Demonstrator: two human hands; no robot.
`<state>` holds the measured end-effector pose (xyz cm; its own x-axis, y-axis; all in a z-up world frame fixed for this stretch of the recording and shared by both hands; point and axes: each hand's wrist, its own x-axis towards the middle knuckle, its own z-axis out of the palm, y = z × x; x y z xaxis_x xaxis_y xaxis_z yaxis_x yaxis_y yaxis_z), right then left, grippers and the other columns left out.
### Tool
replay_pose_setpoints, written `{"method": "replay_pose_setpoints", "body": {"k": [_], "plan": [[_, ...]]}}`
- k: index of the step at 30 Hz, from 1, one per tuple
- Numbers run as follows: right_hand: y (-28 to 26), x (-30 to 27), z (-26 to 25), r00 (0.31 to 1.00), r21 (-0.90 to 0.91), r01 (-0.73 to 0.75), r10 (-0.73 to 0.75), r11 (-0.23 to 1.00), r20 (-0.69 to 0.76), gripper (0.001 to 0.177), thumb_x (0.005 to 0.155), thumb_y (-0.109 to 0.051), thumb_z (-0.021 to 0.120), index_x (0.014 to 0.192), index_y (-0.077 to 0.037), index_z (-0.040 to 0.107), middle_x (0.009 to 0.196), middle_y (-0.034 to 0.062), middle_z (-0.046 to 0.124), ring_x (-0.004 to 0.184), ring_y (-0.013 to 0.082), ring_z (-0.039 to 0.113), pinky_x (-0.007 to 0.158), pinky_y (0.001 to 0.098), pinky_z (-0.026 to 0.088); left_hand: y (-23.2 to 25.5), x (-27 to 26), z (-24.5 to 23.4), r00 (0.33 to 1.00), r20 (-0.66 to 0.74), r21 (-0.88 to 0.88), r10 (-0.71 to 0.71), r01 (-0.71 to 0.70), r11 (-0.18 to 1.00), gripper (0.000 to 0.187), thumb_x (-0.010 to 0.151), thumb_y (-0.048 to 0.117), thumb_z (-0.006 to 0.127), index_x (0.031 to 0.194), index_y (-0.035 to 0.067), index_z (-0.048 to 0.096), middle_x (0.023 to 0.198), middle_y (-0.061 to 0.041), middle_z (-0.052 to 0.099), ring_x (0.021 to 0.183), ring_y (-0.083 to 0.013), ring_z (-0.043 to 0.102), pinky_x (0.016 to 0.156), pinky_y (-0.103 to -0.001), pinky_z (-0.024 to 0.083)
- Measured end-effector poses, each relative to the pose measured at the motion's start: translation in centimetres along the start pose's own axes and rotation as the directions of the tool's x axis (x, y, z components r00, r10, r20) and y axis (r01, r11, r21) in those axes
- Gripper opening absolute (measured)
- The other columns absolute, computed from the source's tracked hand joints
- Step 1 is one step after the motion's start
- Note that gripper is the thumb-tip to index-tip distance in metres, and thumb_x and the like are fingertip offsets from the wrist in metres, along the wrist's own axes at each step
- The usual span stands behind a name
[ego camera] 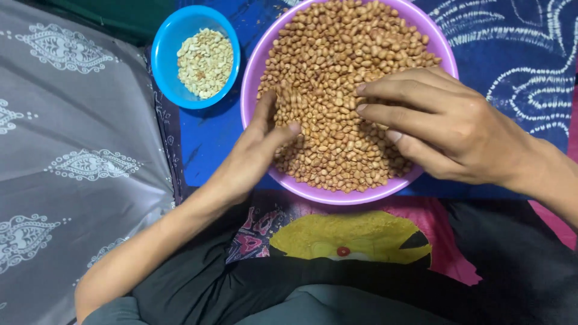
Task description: Sorting and inspecting a large bowl of nuts by hand, sifting through them to check for quality.
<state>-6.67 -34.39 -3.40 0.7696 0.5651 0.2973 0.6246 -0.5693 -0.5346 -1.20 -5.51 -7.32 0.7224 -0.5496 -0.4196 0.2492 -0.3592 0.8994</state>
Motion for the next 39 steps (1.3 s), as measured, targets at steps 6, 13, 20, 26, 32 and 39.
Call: {"method": "replay_pose_setpoints", "body": {"k": [6,13,20,26,32,39], "plan": [[-0.8,-0.1,-0.1,0.998,0.008,0.06,-0.06,0.998,-0.032,0.036,0.086,-0.001,0.062,0.12,0.008,0.069,0.131,0.0253,0.065,0.116,0.0375,0.065,0.105,0.0477,0.052,0.5,3.0,2.6,0.991,-0.05,-0.47,0.127,-0.135,0.872,0.092,0.093,0.049,0.049,0.154,-0.01,0.015,0.16,-0.03,0.019,0.148,-0.0419,0.024,0.121,-0.051,0.019],[-0.8,-0.4,-0.7,0.998,-0.024,0.045,-0.046,0.999,-0.048,0.032,0.09,-0.001,0.063,0.119,0.008,0.071,0.127,0.0262,0.067,0.114,0.0364,0.066,0.105,0.0474,0.053,2.9,2.6,3.0,0.975,0.032,-0.388,0.219,-0.19,0.902,0.073,0.1,0.052,0.034,0.15,-0.001,0.035,0.148,-0.021,0.046,0.141,-0.0354,0.045,0.123,-0.051,0.036],[-1.3,-0.4,-1.3,0.998,-0.055,-0.004,0.0,0.998,-0.069,0.031,0.088,0.004,0.063,0.118,0.012,0.07,0.128,0.0281,0.066,0.112,0.0388,0.065,0.101,0.0468,0.053,3.1,2.3,3.0,0.793,0.344,0.58,0.503,-0.6,0.551,0.064,0.11,0.046,0.022,0.155,0.002,0.033,0.166,-0.026,0.015,0.156,-0.0467,0.013,0.129,-0.068,0.01],[-1.8,-1.3,-1.8,0.992,-0.096,-0.119,0.114,0.988,-0.048,0.03,0.085,0.008,0.067,0.114,0.011,0.073,0.126,0.0276,0.069,0.105,0.0364,0.067,0.091,0.0422,0.055,7.5,0.7,-3.5,0.714,0.373,0.587,0.593,-0.676,0.445,0.021,0.101,0.002,0.046,0.109,-0.007,0.063,0.101,-0.019,0.066,0.082,-0.0253,0.066,0.074,-0.033,0.061],[-1.8,-2.1,-1.3,0.986,-0.146,-0.164,0.163,0.976,-0.021,0.025,0.086,0.006,0.069,0.11,0.009,0.075,0.124,0.025,0.071,0.103,0.0351,0.069,0.087,0.041,0.056,4.2,-2.0,-1.9,0.783,0.593,0.533,0.186,-0.555,0.638,0.024,0.09,0.009,0.055,0.106,0.002,0.071,0.104,-0.012,0.071,0.086,-0.0276,0.072,0.079,-0.04,0.061],[-3.1,-1.4,-0.8,0.991,-0.119,-0.131,0.132,0.984,0.006,0.028,0.083,0.008,0.069,0.11,0.01,0.075,0.122,0.0255,0.07,0.105,0.0351,0.069,0.089,0.0399,0.056,1.7,0.7,-0.5,0.744,0.619,0.379,0.251,-0.563,0.735,0.044,0.092,0.0,0.047,0.135,-0.003,0.06,0.136,-0.023,0.065,0.108,-0.0315,0.074,0.092,-0.034,0.065]]}}
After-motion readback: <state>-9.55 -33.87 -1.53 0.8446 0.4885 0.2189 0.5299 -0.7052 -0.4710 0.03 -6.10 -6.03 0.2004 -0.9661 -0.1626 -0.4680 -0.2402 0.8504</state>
